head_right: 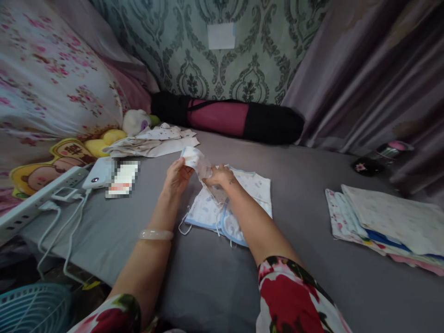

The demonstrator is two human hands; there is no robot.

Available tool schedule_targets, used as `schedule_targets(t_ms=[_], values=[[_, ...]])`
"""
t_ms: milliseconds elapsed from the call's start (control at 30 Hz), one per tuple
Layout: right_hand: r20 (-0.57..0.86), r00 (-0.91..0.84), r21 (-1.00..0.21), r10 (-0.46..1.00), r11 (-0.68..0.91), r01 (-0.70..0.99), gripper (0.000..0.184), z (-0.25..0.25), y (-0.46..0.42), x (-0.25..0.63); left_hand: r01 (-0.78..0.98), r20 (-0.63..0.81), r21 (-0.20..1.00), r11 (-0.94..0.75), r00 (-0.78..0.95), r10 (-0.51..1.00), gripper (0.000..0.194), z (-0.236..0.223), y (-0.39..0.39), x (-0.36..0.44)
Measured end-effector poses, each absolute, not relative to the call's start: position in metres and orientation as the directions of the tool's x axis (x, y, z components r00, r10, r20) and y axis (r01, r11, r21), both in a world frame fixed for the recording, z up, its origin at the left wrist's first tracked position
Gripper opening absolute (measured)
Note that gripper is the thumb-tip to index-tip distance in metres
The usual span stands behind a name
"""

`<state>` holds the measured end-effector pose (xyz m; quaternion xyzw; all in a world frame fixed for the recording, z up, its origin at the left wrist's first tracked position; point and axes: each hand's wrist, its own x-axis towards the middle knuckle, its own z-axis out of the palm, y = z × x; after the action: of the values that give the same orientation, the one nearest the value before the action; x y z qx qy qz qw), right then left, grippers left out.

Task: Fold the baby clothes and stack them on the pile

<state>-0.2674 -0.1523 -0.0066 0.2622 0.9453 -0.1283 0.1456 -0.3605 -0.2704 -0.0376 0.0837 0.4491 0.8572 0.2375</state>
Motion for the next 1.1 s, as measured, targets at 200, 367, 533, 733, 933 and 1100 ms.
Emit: schedule_targets(t_ms=[200, 367, 533, 733, 933, 1100], values=[[-0.222, -0.888, -0.453, 0.402, 0.764, 0.459, 0.065, -0.016, -0.133, -0.258, -0.333, -0.071, 0.811, -0.481, -0.872, 0.485, 0.020, -0.031, -0.269, -0.353], [-0.188, -0.736, -0.892, 0.650, 0.200, 0.405, 0.034, -0.020, -0.111, -0.224, -0.314, -0.030, 0.818, -0.481, -0.860, 0.510, 0.022, -0.027, -0.262, -0.342], [-0.415, -0.643, -0.908, 0.644, -0.340, 0.244, 0.033, -0.025, -0.108, -0.194, -0.255, 0.040, 0.864, -0.435, -0.825, 0.564, 0.026, -0.028, -0.248, -0.318], [-0.415, -0.657, -0.903, 0.629, -0.375, 0.211, 0.065, -0.038, -0.105, -0.190, -0.150, 0.146, 0.936, -0.318, -0.657, 0.739, 0.037, -0.030, -0.241, -0.297], [-0.405, -0.679, -0.904, 0.613, -0.380, 0.196, 0.077, -0.036, -0.103, -0.190, -0.039, 0.127, 0.966, -0.254, -0.786, 0.605, 0.042, -0.039, -0.248, -0.316], [-0.418, -0.652, -0.897, 0.633, -0.401, 0.185, 0.032, -0.032, -0.103, -0.183, 0.265, 0.200, 0.964, 0.000, -0.726, 0.658, 0.035, -0.052, -0.248, -0.321]])
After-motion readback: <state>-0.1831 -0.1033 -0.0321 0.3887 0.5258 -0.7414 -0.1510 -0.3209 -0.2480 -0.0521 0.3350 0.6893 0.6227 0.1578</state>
